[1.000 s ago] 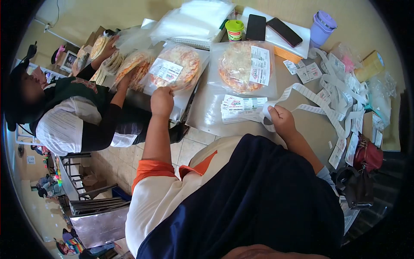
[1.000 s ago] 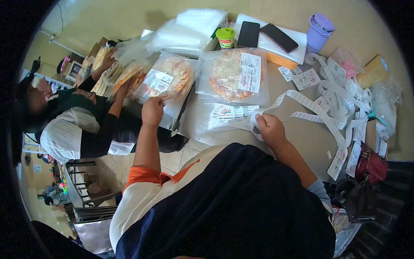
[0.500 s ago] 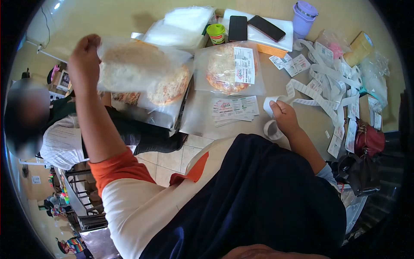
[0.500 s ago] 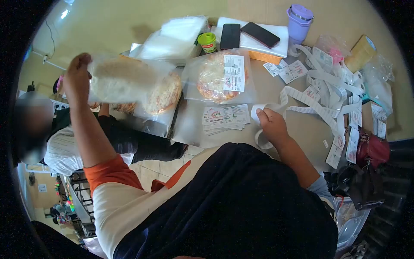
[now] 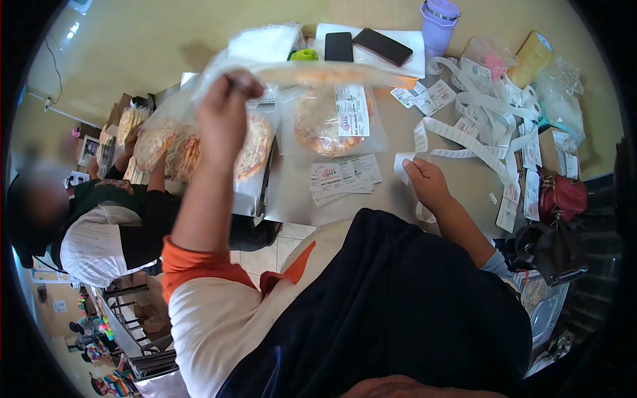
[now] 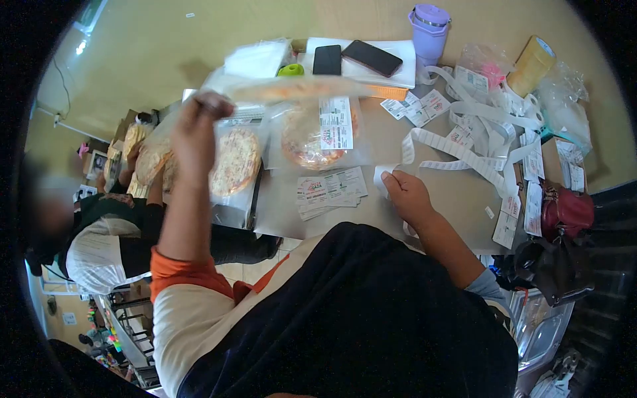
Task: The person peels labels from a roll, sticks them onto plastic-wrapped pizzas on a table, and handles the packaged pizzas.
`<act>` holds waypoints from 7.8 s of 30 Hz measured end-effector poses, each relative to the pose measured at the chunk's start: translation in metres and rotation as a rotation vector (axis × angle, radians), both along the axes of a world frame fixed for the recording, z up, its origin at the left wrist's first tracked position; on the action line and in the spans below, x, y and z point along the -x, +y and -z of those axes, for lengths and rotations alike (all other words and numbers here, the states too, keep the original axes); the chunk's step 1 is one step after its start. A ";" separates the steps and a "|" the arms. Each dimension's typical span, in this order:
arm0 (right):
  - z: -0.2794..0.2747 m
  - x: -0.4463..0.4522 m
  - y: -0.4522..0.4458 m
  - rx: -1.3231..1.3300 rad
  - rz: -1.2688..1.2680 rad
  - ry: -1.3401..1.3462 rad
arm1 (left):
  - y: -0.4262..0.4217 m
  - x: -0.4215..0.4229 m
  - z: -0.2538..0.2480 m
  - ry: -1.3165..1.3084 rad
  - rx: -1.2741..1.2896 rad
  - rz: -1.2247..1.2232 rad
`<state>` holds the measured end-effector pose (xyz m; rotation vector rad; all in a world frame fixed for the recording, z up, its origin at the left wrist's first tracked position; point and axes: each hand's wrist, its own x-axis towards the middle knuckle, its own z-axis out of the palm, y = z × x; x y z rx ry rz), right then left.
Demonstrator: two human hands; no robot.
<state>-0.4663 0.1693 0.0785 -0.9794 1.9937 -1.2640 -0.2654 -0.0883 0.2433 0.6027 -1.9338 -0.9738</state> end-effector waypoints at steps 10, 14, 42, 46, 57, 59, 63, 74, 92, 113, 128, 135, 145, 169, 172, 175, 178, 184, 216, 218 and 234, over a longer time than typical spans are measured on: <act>0.015 0.001 -0.011 -0.072 -0.041 0.011 | 0.024 -0.018 0.171 -0.081 -0.533 -0.103; 0.003 -0.007 -0.021 -0.147 -0.127 0.048 | 0.060 -0.029 0.144 -0.377 0.473 -0.298; 0.003 -0.024 -0.029 0.000 -0.005 -0.277 | 0.104 -0.046 0.163 -0.483 0.786 -0.060; -0.020 -0.034 -0.041 0.103 0.015 -0.820 | 0.104 -0.048 0.144 -0.476 0.928 0.036; -0.031 -0.030 -0.035 0.030 -0.340 -0.594 | 0.102 -0.040 0.172 -0.228 -0.639 0.352; -0.032 -0.033 -0.038 0.028 -0.295 -0.465 | 0.096 -0.052 0.170 -0.294 -0.729 0.347; -0.028 -0.033 -0.039 0.002 -0.233 -0.121 | 0.083 -0.101 0.181 -0.306 -0.392 -0.166; -0.019 -0.031 -0.026 -0.015 -0.288 -0.078 | 0.064 -0.221 0.204 0.547 -0.842 -1.040; -0.040 -0.056 0.017 -0.056 -0.183 0.031 | -0.073 -0.261 0.203 0.043 -1.125 -0.689; -0.047 -0.081 0.032 -0.040 -0.014 0.053 | -0.079 -0.197 0.152 0.275 -1.050 -0.418; -0.045 -0.031 0.037 0.076 -0.030 -0.033 | -0.014 -0.112 -0.074 -0.119 -0.435 -0.088; -0.057 -0.022 0.033 0.166 0.000 -0.306 | -0.027 -0.008 -0.024 -0.114 -0.619 0.086; -0.059 0.010 0.040 0.189 0.017 -0.381 | 0.001 0.042 0.073 -0.450 0.285 -0.891; -0.022 0.003 -0.008 0.066 -0.027 -1.106 | 0.182 0.035 0.100 -0.282 0.747 0.072; -0.004 0.009 -0.008 0.124 0.016 -0.966 | 0.173 0.029 0.106 -0.361 0.461 0.066; 0.006 0.017 -0.012 0.169 -0.086 -0.633 | 0.135 0.021 0.128 -0.590 -0.107 0.045; 0.011 0.017 -0.020 0.016 -0.334 -0.344 | 0.095 0.008 0.157 -0.860 -0.296 0.201; 0.024 -0.010 -0.045 -0.154 -0.597 0.084 | 0.076 0.007 0.200 -1.048 -0.032 0.325; 0.020 -0.027 -0.042 -0.075 -0.397 0.202 | 0.070 -0.015 0.209 -0.821 0.344 -0.107; 0.020 -0.028 -0.045 -0.073 -0.446 0.247 | 0.076 -0.019 0.203 -0.754 0.396 -0.138; 0.021 -0.027 -0.064 -0.344 -0.727 0.437 | 0.086 -0.231 0.201 0.238 -1.006 -1.121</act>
